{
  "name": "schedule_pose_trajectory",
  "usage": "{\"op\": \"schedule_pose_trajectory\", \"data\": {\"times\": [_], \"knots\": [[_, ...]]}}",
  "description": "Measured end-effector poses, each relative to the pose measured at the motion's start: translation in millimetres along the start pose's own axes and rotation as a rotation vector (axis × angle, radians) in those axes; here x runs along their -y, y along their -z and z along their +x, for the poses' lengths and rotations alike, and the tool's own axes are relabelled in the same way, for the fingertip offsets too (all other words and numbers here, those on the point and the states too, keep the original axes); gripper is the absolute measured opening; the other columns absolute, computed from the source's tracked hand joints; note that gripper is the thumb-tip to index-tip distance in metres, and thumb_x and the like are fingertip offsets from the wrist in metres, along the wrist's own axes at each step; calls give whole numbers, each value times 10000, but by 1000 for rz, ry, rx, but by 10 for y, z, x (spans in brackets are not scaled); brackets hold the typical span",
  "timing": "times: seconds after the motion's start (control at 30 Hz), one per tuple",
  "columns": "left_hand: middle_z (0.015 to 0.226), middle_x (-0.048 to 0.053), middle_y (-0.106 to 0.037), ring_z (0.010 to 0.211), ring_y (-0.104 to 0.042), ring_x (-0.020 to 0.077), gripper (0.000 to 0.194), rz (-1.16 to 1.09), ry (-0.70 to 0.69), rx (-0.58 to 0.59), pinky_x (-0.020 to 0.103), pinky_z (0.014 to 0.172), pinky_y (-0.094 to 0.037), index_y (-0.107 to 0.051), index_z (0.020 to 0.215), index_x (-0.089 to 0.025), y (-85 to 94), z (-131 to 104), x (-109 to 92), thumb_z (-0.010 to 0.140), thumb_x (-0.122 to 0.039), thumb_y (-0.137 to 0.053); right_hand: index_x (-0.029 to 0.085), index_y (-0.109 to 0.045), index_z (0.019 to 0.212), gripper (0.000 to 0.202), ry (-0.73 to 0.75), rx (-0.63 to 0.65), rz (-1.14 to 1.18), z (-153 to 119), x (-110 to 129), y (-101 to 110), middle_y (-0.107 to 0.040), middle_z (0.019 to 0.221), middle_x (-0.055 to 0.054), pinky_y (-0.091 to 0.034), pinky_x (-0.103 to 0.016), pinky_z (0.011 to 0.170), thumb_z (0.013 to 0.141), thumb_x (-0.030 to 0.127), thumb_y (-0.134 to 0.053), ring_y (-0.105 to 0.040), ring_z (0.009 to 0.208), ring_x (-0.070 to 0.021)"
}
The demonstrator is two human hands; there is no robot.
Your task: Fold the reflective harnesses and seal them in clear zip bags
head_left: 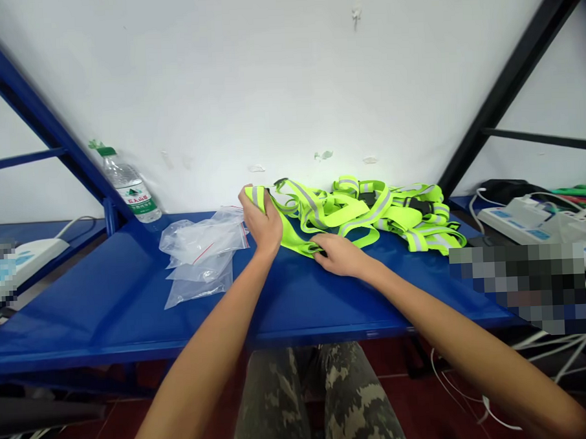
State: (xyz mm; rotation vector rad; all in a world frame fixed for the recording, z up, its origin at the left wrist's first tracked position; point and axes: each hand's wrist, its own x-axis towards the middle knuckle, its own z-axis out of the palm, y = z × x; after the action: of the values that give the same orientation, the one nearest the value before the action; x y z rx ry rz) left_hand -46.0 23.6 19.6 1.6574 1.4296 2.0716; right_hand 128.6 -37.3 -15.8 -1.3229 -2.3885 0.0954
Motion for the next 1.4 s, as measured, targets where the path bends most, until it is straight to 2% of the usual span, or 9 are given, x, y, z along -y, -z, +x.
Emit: {"op": "schedule_pose_trajectory", "data": {"times": [0.13,0.3,0.5,0.67,0.77,0.93,1.13,1.27,1.4], "knots": [[1286,124,-530,1238,-510,237,403,-46,101,-65,352,1060,-378,-383,1289,-214,-11,76,36,949,-392,-505,172,-624,801,72,-132,31,390,-125,-85,363,-675,767,-43,-513,-317,625,785,236,-597,-637,683,-195],[1082,80,-601,960,-610,201,631,-183,281,71,327,907,-483,-413,1319,-175,-77,178,120,762,-296,-683,175,-661,882,319,-274,-131,1003,-207,-197,853,-683,766,-25,-552,-326,548,683,390,-786,-633,590,-164],[865,22,-625,786,-600,160,491,-432,389,306,250,689,-487,-592,1115,-163,-80,267,101,647,-305,-633,226,-679,992,499,-265,-377,1140,-303,-290,1198,-606,676,14,-514,-311,490,649,564,-810,-549,525,-128],[801,10,-642,594,-550,126,607,-421,506,472,238,556,-432,-550,1240,-198,-9,301,83,637,-262,-510,265,-665,1074,568,-220,-398,1103,-396,-391,1363,-595,625,49,-558,-398,650,559,354,-889,-599,572,-161],[636,-14,-602,480,-481,121,503,-317,526,581,240,494,-369,-611,1157,-189,-24,269,147,675,-294,-512,261,-673,1059,481,-209,-442,1055,-370,-398,1455,-586,595,47,-559,-438,726,607,277,-836,-619,598,-185],[440,-38,-423,400,-394,123,351,-221,561,645,260,450,-282,-678,844,-186,-53,190,237,817,-452,-450,226,-695,965,325,-304,-562,868,-249,-458,1365,-645,740,-12,-563,-415,682,645,214,-748,-653,659,-215],[625,28,-644,439,-540,179,572,-254,782,705,281,459,-373,-528,1252,-171,-73,123,286,874,-566,-362,184,-687,1068,409,-314,-597,572,-122,-535,897,-636,698,-10,-524,-360,594,681,306,-745,-635,630,-211],[868,80,-708,664,-667,229,668,-68,506,617,358,684,-495,-280,1490,-186,-126,44,340,900,-470,-415,172,-667,1120,483,-333,-572,496,-67,-459,712,-669,711,-29,-513,-356,607,690,372,-760,-630,644,-213],[1323,169,-559,1158,-581,280,719,-4,173,592,418,984,-436,-353,1458,-178,-87,21,194,813,-380,-600,187,-665,1100,444,-315,-716,402,-29,-364,776,-680,812,-65,-522,-378,652,722,403,-755,-631,725,-226]]}}
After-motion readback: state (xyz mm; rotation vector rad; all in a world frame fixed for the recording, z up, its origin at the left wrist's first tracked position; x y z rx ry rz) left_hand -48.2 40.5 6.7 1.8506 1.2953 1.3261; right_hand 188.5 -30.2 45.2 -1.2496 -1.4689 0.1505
